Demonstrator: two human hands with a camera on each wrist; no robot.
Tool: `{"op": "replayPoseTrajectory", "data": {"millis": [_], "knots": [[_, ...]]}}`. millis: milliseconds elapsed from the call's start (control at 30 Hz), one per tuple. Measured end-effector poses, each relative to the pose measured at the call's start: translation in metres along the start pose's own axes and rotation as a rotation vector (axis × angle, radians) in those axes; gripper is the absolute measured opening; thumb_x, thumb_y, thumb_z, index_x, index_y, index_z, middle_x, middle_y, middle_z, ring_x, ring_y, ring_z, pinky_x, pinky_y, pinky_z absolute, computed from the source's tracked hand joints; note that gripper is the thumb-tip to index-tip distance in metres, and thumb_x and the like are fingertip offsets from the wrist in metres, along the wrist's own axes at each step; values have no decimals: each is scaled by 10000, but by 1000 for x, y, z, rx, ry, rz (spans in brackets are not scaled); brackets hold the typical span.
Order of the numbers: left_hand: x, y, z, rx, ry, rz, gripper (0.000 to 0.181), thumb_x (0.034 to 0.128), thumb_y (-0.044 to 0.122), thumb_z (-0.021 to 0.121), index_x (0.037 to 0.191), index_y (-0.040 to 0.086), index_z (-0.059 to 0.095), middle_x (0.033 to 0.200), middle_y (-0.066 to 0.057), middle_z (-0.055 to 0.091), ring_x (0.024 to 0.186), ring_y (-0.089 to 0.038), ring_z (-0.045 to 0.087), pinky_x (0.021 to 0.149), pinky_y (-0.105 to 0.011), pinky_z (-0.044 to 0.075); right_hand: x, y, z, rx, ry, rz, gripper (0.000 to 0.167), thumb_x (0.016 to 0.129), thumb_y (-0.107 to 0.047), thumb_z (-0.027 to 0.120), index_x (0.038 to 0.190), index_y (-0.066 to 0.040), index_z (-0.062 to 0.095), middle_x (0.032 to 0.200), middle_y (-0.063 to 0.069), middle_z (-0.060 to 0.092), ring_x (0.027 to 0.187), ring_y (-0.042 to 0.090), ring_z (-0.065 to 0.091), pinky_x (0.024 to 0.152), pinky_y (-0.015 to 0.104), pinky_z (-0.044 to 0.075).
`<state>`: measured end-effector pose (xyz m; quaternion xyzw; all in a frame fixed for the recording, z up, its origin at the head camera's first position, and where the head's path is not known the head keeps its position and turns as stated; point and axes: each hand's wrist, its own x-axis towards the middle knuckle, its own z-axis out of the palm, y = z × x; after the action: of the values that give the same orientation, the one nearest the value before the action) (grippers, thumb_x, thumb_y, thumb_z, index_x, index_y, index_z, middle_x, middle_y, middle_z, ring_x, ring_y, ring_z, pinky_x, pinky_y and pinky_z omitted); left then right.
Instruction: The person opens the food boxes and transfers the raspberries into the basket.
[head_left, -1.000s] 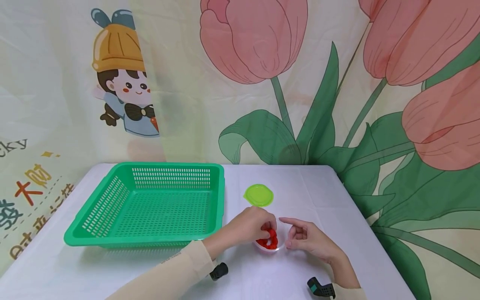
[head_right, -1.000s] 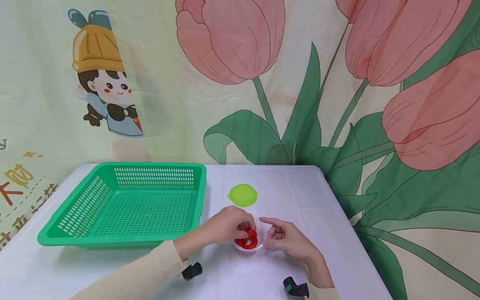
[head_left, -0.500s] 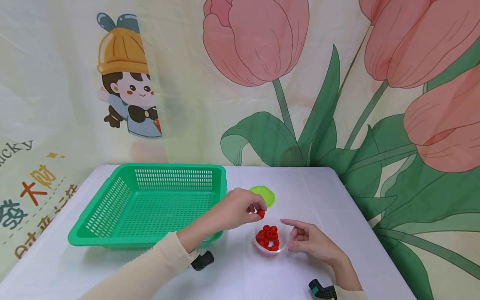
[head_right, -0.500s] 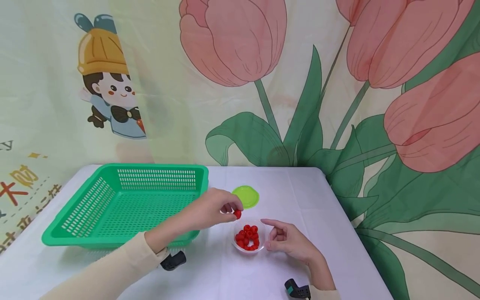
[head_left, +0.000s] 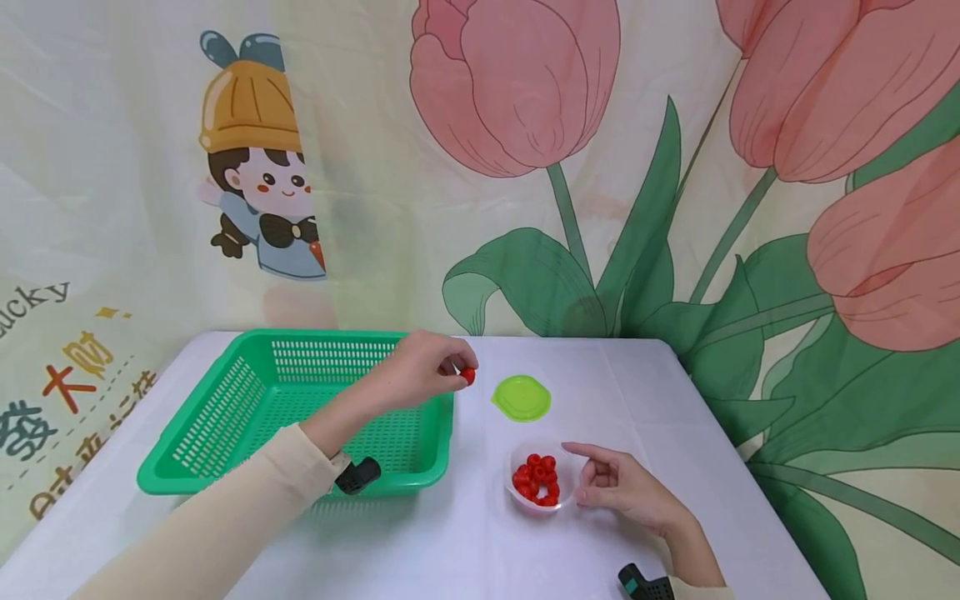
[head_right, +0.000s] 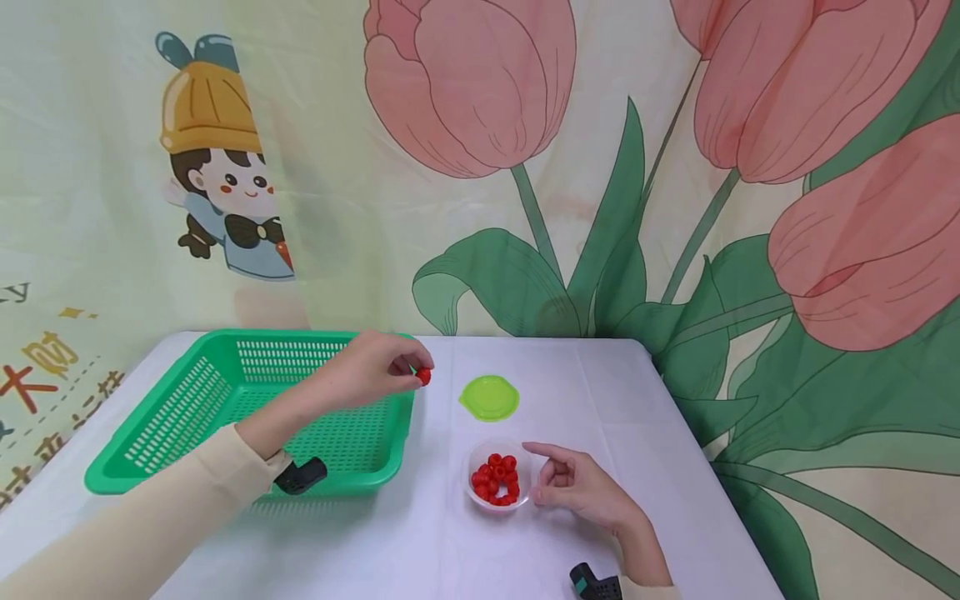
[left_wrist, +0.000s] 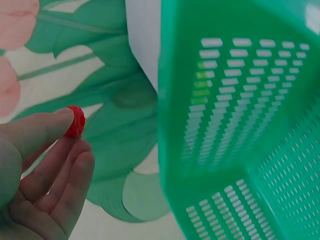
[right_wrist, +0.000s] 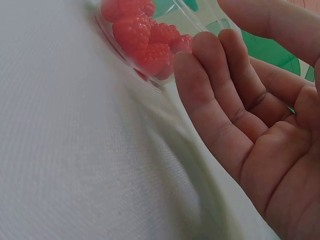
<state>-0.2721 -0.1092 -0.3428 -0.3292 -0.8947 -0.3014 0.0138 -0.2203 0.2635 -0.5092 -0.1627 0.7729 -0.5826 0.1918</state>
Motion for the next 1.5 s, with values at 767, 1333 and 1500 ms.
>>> {"op": "replayPoseTrajectory", "data": {"millis": [767,1333,1500], "knots": [[3,-90,-22,107,-40,-63,107,942,32,779,1043,67,778,1009,-57,787,900,-195,751,852,-434,616,-1,4,0,0,5,-2,689,931,-135,831,1550,-79,532,982,86,623,820,152,592,717,205,531],[4,-132,-5,81,-108,-152,137,939,34,777,1076,42,769,979,-46,778,925,-209,735,800,-387,612,2,1,1,-13,2,-3,671,937,-121,821,1544,-85,540,982,87,618,824,159,594,717,211,534],[7,-138,1,40,-122,-144,142,943,25,773,1084,28,760,1010,-72,780,953,-234,745,807,-393,619,0,1,0,-6,1,-19,677,933,-114,824,1545,-76,537,989,91,619,815,142,598,717,213,534]]}}
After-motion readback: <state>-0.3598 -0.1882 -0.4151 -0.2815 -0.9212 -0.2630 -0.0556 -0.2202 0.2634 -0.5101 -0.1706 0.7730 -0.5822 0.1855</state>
